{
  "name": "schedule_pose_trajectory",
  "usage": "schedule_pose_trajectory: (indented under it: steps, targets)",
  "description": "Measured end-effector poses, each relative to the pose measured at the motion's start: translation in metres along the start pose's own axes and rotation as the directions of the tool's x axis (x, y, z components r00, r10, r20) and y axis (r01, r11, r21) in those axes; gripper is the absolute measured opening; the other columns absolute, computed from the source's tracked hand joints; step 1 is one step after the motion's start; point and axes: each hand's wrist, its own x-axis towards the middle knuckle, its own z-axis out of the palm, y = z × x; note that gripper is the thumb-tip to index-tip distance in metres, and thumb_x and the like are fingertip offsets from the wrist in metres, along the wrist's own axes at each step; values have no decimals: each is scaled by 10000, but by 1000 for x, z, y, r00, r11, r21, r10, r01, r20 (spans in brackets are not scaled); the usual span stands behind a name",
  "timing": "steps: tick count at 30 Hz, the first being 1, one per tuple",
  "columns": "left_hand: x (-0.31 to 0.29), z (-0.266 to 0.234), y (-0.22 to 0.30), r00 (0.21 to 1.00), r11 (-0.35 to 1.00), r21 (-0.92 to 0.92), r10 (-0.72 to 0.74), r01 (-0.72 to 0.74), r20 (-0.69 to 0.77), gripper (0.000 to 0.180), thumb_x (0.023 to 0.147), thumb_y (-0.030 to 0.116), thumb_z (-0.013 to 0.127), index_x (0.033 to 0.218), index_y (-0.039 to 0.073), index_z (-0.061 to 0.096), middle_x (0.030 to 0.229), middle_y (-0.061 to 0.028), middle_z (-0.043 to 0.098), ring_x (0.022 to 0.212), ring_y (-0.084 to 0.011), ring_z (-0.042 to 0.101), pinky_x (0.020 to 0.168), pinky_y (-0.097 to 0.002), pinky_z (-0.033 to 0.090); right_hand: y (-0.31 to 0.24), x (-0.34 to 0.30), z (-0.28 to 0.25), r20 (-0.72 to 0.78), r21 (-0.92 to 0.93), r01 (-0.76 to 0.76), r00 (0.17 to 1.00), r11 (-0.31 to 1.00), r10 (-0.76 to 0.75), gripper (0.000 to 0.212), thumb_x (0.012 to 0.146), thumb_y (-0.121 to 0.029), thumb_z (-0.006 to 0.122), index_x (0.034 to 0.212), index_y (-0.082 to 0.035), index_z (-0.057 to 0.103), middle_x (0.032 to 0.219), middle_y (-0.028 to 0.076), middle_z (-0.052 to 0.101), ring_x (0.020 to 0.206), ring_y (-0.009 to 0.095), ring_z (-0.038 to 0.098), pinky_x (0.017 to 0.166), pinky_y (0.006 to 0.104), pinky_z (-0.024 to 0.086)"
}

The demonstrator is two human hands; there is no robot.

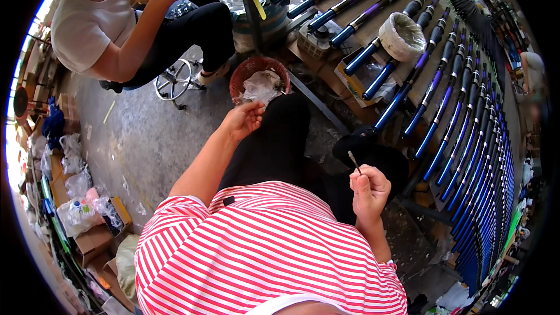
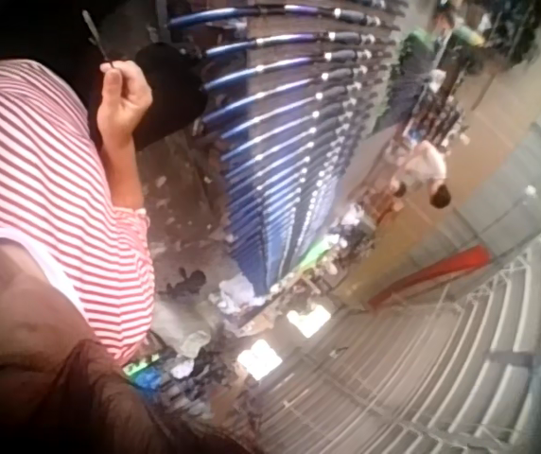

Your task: The person mixes a grey substance in a cup and applies it to the joints of several rods on a table using a stick. They also handle small components and tape while working with a second person.

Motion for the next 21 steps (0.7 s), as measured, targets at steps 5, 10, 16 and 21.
schedule_pose_trajectory:
  steps: [5, 10, 16, 21]
  targets:
    - [12, 28, -9, 990, 997, 45, -63, 58, 123, 159, 863, 193, 495, 862, 59, 580, 696, 0, 573, 620, -116, 535, 563, -239, 438, -17, 1, 0, -34, -60, -9, 999, 998, 7, 174, 837, -147, 598, 780, 17, 581, 633, 7, 528, 497, 25, 397, 448, 157, 284]
    - [17, 71, -26, 972, 968, 250, -35, -24, 231, 164, 859, 189, 503, 877, 45, 579, 689, -13, 565, 568, -121, 530, 511, -226, 425, -54, 8, -19, -91, -417, 80, 987, 905, -130, 126, 822, -93, 598, 773, 22, 581, 640, 39, 554, 509, 61, 448, 454, 179, 322]
    - [-64, 155, 16, 766, 529, 564, 331, -634, 551, 88, 812, 102, 609, 844, 38, 558, 707, 33, 528, 589, -23, 477, 506, -163, 377, -110, 26, -46, -380, -508, 61, 879, 859, -287, 146, 847, -112, 577, 817, 31, 581, 685, 16, 568, 572, 26, 438, 507, 161, 328]
    - [-71, 240, 76, 289, -140, 447, 587, -884, 756, 458, 680, -34, 673, 1093, 26, 483, 874, -44, 507, 713, -76, 525, 653, -195, 448, -114, 20, -46, -347, -554, 98, 875, 827, -337, 129, 840, -94, 586, 834, 35, 576, 696, 8, 551, 561, 19, 423, 516, 153, 333]
